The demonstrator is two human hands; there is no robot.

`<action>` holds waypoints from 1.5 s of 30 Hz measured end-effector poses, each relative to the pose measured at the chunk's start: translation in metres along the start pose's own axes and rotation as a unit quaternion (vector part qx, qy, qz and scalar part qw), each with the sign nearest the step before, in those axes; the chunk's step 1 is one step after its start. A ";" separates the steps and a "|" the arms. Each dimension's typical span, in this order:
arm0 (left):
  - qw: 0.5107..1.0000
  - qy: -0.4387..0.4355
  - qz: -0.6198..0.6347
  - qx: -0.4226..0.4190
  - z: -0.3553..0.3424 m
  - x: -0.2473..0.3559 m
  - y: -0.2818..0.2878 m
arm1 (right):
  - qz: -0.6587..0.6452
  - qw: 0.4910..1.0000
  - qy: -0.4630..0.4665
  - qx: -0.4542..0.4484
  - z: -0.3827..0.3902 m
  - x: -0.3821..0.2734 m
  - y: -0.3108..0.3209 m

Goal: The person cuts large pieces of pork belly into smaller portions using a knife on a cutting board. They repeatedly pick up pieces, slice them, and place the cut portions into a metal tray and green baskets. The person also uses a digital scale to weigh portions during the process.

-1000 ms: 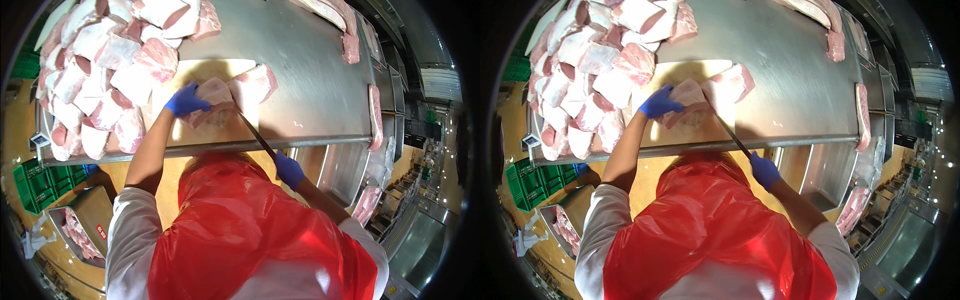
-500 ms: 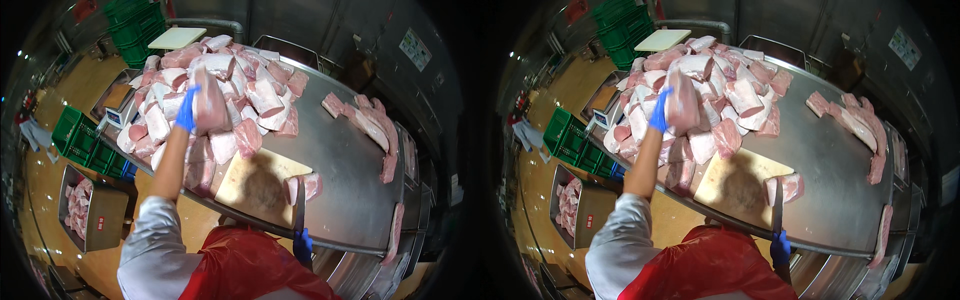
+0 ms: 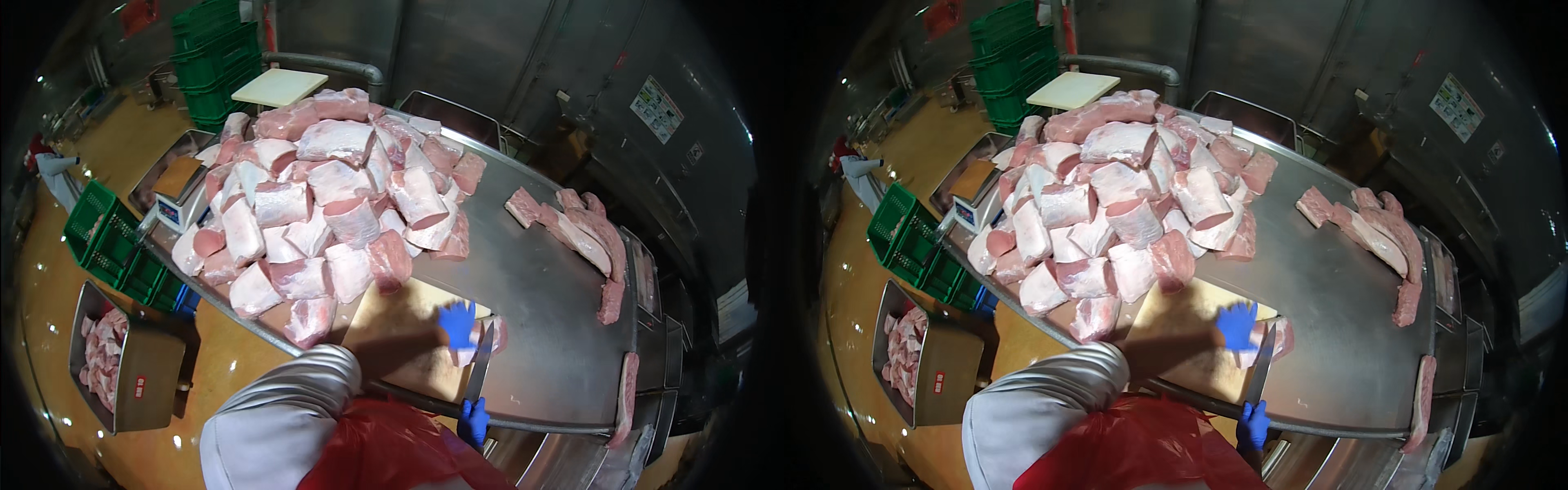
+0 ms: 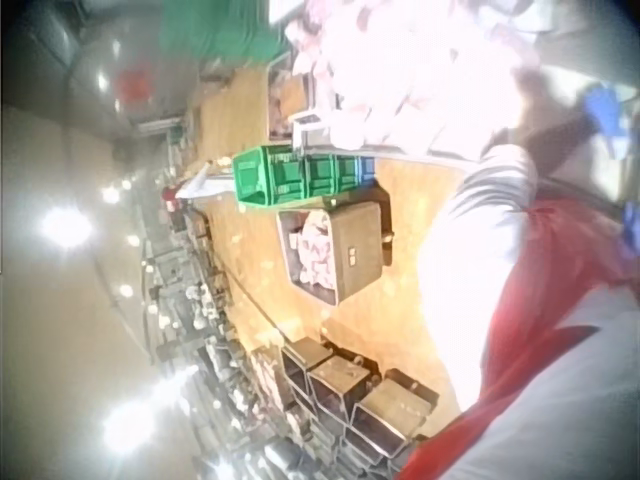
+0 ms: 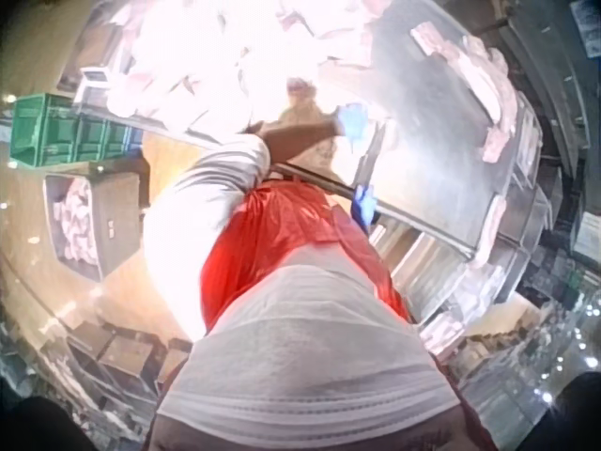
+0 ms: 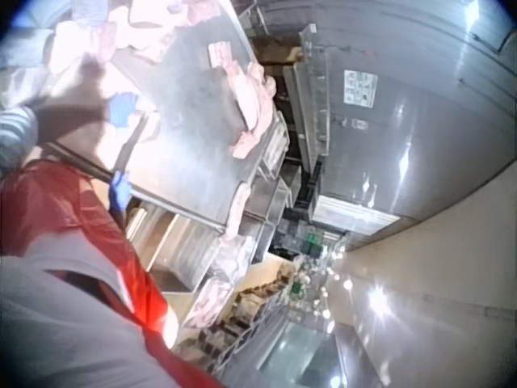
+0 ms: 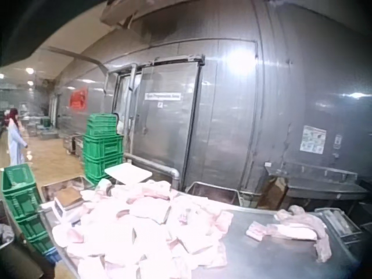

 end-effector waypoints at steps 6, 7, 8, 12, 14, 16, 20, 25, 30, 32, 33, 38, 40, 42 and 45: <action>0.994 0.063 -0.037 -0.079 0.003 0.052 -0.032 | -0.070 0.997 -0.032 0.027 0.011 0.034 0.012; 0.993 0.050 -0.006 -0.103 -0.002 0.050 -0.023 | -0.081 0.995 -0.052 0.036 0.015 0.040 0.014; 0.991 0.035 0.026 -0.128 -0.007 0.050 -0.006 | -0.092 0.992 -0.074 0.045 0.022 0.045 0.015; 0.927 0.030 0.255 -0.272 -0.021 -0.001 0.046 | -0.110 0.987 -0.109 0.048 0.033 0.048 0.017; 0.767 0.077 0.501 -0.395 -0.001 -0.069 -0.007 | -0.163 0.981 -0.098 0.032 0.027 0.049 0.005; 0.571 0.071 0.763 -0.294 0.058 -0.061 0.011 | -0.172 0.976 -0.127 0.048 0.040 0.075 0.001; 0.377 0.132 0.900 -0.173 0.122 -0.088 0.033 | -0.153 0.984 -0.083 0.032 0.036 0.080 -0.006; 0.563 0.019 0.822 0.088 0.051 -0.138 0.193 | -0.091 0.995 -0.020 0.027 0.013 0.074 0.008; 0.497 0.066 0.827 0.256 -0.066 -0.208 0.363 | -0.010 0.998 0.045 0.045 -0.011 0.069 0.011; 0.553 0.107 0.754 0.337 -0.089 -0.232 0.390 | -0.010 0.999 0.023 0.031 -0.012 0.064 0.012; 0.632 0.151 0.639 0.411 -0.102 -0.255 0.382 | -0.027 0.999 0.037 0.029 -0.011 0.058 0.011; 0.863 0.031 0.468 0.190 -0.137 -0.159 0.205 | -0.125 0.983 -0.133 0.024 0.017 0.104 -0.004; 0.912 -0.060 0.366 0.175 -0.121 -0.102 0.125 | -0.070 0.989 -0.126 0.042 0.023 0.123 0.001; 0.948 -0.108 0.296 -0.035 -0.115 -0.073 0.083 | 0.228 0.962 0.062 0.136 0.022 0.157 -0.006; 0.953 -0.170 0.237 -0.086 -0.124 -0.039 0.044 | 0.163 0.955 -0.042 0.246 -0.005 0.129 0.040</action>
Point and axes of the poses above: each hand's wrist, its own z-axis away from the middle knuckle, its own y-axis out of the back of the hand, x = y × z, the point moved 2 cm from there along -z, towards the middle knuckle, and after that the axes turned 3 degrees about -x, right-handed, at the moved point
